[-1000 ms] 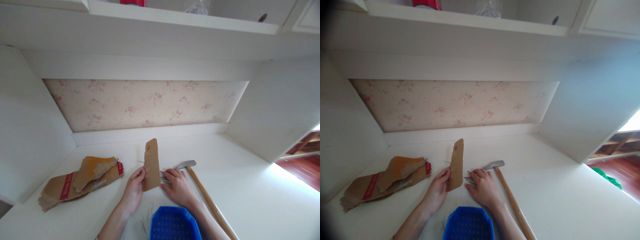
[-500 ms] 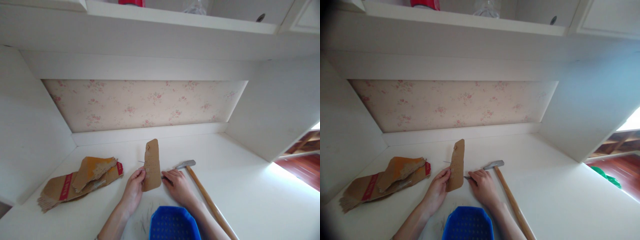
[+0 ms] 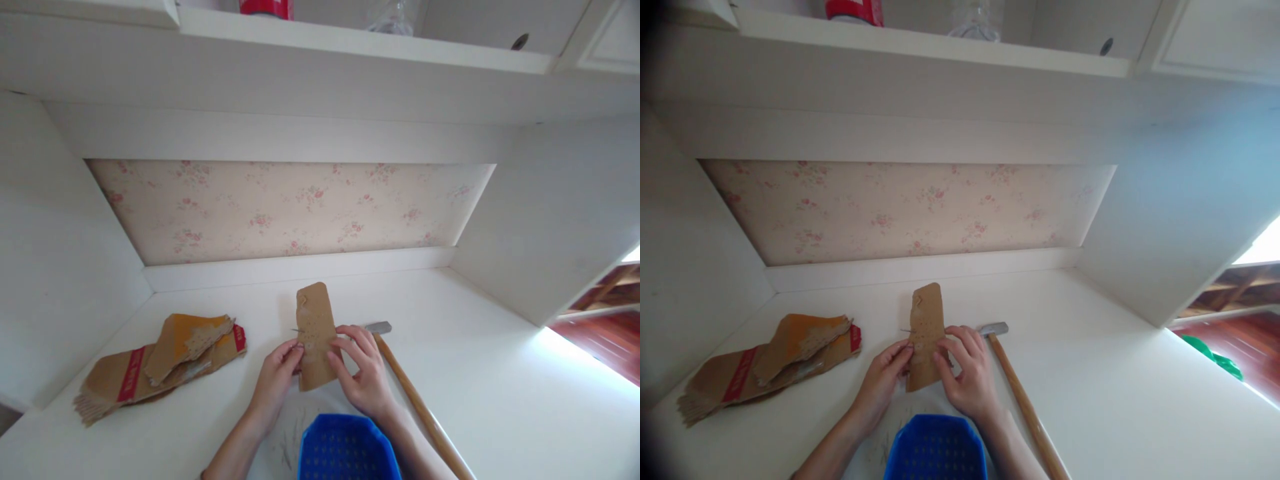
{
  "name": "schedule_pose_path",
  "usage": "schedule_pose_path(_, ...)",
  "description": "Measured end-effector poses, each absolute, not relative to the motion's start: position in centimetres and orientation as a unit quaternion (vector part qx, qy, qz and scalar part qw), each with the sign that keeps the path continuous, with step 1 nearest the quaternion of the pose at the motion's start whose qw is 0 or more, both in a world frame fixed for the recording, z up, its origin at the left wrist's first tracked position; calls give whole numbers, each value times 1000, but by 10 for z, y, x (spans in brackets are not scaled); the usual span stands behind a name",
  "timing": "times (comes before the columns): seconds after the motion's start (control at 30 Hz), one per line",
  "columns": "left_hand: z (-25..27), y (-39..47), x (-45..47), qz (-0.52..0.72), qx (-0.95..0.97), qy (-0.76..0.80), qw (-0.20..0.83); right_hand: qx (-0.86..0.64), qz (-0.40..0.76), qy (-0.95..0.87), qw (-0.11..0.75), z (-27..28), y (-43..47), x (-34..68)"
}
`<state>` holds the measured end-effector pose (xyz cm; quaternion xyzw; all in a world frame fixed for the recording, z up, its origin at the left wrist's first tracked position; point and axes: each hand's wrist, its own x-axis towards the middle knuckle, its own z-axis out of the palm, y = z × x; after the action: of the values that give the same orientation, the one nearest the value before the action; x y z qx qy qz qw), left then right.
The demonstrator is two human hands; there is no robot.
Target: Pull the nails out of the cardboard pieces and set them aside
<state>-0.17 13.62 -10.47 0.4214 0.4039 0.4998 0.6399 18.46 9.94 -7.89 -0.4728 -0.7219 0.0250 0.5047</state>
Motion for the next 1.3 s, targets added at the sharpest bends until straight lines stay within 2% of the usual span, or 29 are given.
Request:
schedule_pose_path(0.13,-105,136,-3,487,452,420,617,-487,-44,-727,482,-81,100,184)
schedule_pose_path(0.4,-96,133,-1,434,567,398,576,-456,-41,-806,375,-79,102,180)
schedule_pose_path(0.63,-93,133,1,405,627,362,559,-401,-53,-808,428,-79,104,177)
schedule_pose_path(1.3,-102,133,-4,399,617,366,571,-415,-30,-809,415,-81,106,172)
